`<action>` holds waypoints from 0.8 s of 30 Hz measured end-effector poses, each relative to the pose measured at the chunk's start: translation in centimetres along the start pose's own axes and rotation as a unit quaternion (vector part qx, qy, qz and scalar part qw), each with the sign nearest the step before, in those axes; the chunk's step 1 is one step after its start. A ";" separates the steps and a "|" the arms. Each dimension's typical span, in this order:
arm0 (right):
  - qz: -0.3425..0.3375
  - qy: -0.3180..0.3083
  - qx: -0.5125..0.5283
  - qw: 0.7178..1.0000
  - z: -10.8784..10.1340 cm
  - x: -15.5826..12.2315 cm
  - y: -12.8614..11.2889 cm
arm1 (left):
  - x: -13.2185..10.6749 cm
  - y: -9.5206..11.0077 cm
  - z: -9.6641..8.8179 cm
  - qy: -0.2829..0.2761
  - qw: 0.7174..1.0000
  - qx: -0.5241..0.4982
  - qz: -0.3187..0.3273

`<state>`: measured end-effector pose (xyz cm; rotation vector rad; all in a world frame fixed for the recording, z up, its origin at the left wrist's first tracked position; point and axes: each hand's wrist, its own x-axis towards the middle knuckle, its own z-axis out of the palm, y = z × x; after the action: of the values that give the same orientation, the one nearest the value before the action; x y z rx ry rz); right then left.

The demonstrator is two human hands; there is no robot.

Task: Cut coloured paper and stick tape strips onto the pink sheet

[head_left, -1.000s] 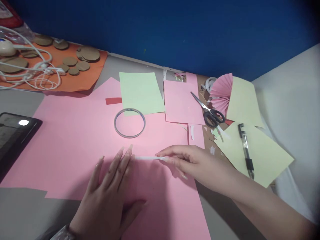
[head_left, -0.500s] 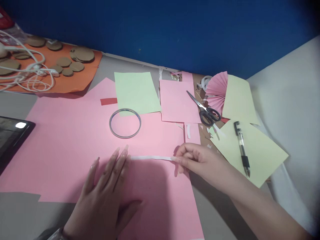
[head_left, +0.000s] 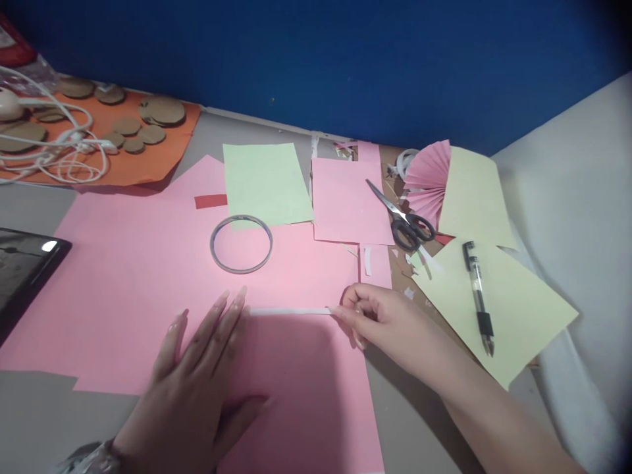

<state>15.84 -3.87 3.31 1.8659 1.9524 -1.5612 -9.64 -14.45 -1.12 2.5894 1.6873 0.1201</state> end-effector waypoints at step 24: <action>-0.019 0.016 -0.026 0.999 0.1 -0.3 0.3 | 0.2 -0.3 -0.6 -0.011 1.000 -0.012 -0.006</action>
<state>16.10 -4.24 3.20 1.8547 2.0333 -1.4837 -9.88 -14.11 -0.53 2.5537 1.6829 0.1100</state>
